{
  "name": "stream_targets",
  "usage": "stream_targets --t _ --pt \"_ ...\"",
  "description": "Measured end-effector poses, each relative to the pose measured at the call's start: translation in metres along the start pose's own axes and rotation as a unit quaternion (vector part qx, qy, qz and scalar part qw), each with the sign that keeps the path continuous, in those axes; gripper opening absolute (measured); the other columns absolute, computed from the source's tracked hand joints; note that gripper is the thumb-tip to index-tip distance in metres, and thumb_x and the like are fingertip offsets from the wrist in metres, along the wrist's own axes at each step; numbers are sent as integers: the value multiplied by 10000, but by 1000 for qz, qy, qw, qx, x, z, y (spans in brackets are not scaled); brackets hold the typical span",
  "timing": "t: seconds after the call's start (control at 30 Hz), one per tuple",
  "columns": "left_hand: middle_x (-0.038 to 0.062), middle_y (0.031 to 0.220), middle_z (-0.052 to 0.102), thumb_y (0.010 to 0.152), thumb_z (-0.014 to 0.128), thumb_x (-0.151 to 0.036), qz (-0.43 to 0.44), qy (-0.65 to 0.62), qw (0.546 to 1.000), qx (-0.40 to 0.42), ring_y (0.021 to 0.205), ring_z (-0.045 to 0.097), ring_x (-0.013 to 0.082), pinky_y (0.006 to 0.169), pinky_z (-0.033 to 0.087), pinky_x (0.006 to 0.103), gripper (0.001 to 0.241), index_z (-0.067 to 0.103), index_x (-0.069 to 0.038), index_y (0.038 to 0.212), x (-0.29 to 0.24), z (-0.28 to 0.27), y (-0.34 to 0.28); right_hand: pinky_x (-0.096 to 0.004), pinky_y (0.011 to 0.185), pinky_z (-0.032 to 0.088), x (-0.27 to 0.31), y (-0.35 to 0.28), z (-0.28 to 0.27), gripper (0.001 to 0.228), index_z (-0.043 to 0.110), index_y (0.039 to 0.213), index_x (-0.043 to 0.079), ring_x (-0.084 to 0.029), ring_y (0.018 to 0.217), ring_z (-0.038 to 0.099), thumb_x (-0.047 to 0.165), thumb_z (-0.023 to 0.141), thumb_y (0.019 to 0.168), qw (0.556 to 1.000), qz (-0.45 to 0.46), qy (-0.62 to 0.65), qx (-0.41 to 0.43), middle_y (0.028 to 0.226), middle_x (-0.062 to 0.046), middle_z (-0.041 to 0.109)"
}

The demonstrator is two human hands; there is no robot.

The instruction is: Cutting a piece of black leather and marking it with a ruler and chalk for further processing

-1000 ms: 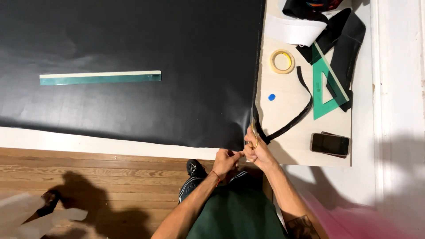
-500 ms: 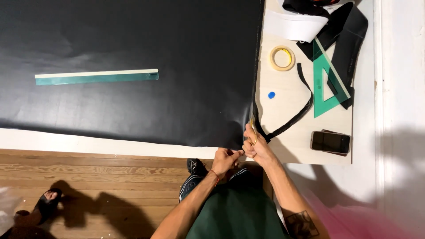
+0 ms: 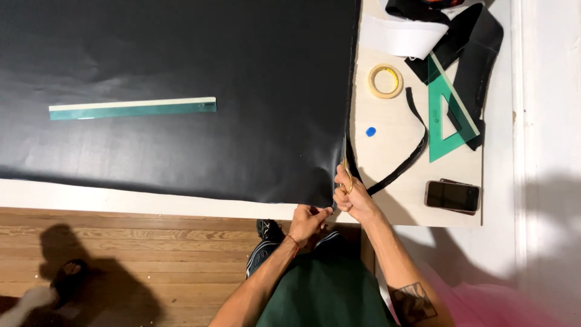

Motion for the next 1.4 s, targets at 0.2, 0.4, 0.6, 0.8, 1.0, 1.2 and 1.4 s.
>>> stream_targets --t 0.2,0.4,0.6,0.8,1.0,1.2,1.4 --pt "69 493 638 975 929 -180 2 8 1000 2 395 562 114 414 463 227 243 813 -54 803 7 0 5 -183 330 214 25 -7 11 631 470 964 216 -73 384 236 814 586 1129 1000 3 0 5 485 78 227" --pt "80 485 612 979 922 -154 5 -19 1000 -1 385 533 110 395 426 224 244 798 -41 801 4 2 3 -192 332 207 11 11 -3 598 451 973 197 -88 369 236 729 648 1160 1000 -4 -1 -4 468 49 233" --pt "90 491 625 980 917 -147 -2 -15 1000 -6 384 542 113 393 435 222 229 800 -24 826 4 2 4 -175 341 205 35 1 15 659 477 940 217 -70 386 232 842 585 1115 1000 3 13 5 490 80 213" --pt "94 498 622 984 919 -144 -12 -20 1000 -5 391 522 110 400 422 217 219 805 -20 844 7 1 4 -187 334 219 25 20 3 604 466 974 195 -84 371 249 739 663 1147 1000 -7 3 -7 473 52 239" --pt "85 503 644 984 924 -173 -20 -3 1000 -5 387 542 104 394 437 214 228 804 -36 847 -5 3 -3 -162 349 205 46 8 15 665 468 941 217 -65 394 224 848 597 1109 1000 5 3 8 493 87 206" --pt "80 532 656 983 900 -147 -14 -16 1000 10 421 576 104 415 459 217 164 839 -22 896 3 1 3 -183 344 230 41 31 5 620 475 1008 195 -75 385 246 760 711 1107 1000 -6 3 -5 492 64 240" --pt "-7 680 770 1054 819 -137 51 64 995 56 488 612 35 452 455 203 107 924 -142 1075 0 -7 -10 -258 407 30 55 33 16 642 438 782 294 -60 386 174 869 644 978 998 49 27 8 482 92 158"
Point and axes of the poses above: each hand's wrist, its own y-axis towards the middle knuckle, its own z-axis out of the palm, x = y × z, the point moved 2 cm from there along y, towards the middle knuckle
